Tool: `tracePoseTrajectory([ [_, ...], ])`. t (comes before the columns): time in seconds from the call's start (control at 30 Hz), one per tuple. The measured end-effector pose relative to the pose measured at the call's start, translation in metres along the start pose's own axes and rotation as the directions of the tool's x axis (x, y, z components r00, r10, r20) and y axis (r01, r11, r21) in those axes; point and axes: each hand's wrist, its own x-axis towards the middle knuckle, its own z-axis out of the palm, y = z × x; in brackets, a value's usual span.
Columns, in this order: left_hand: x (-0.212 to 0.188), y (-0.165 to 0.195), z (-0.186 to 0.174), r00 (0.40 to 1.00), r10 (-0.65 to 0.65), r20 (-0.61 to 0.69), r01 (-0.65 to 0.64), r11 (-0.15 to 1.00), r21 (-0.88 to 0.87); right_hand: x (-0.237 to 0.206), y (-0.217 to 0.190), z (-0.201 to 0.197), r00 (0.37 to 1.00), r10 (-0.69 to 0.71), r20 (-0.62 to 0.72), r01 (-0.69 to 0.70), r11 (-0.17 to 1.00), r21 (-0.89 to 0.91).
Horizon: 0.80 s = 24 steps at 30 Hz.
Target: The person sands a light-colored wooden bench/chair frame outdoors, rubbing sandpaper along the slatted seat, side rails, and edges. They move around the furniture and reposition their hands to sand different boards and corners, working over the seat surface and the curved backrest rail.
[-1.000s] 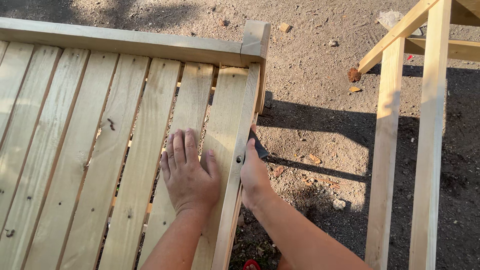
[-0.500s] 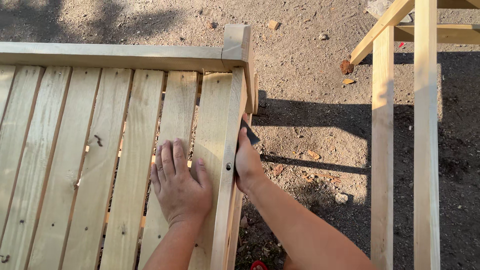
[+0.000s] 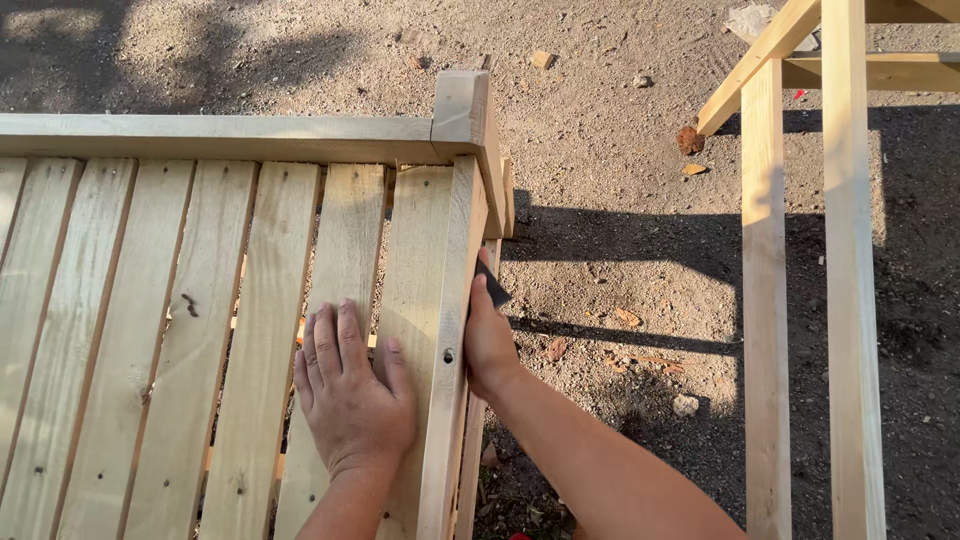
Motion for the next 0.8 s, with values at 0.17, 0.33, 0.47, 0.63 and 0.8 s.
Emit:
tracePoseTrajectory([
  [0.17, -0.001, 0.0, 0.0, 1.0, 0.003, 0.005, -0.003, 1.0, 0.007, 0.023, -0.003, -0.007, 0.998, 0.009, -0.058, -0.014, 0.996, -0.085],
  [0.33, -0.001, 0.0, -0.001, 1.0, 0.01, -0.015, -0.01, 1.0, -0.003, -0.086, 0.061, -0.035, 0.992, 0.127, -0.009, -0.127, 0.983, -0.13],
  [0.47, -0.001, 0.0, -0.002, 1.0, -0.012, 0.011, 0.012, 1.0, -0.002, -0.036, 0.031, -0.029, 0.985, 0.153, -0.074, -0.155, 0.988, -0.022],
  [0.63, -0.002, 0.001, -0.002, 0.999, -0.03, 0.03, 0.03, 0.999, 0.014, 0.03, -0.011, -0.03, 0.99, 0.137, -0.032, -0.139, 0.989, -0.058],
  [0.8, -0.001, 0.001, -0.002, 0.999, -0.036, 0.027, 0.037, 0.999, -0.004, -0.063, 0.065, -0.064, 0.932, 0.35, -0.096, -0.352, 0.936, -0.006],
])
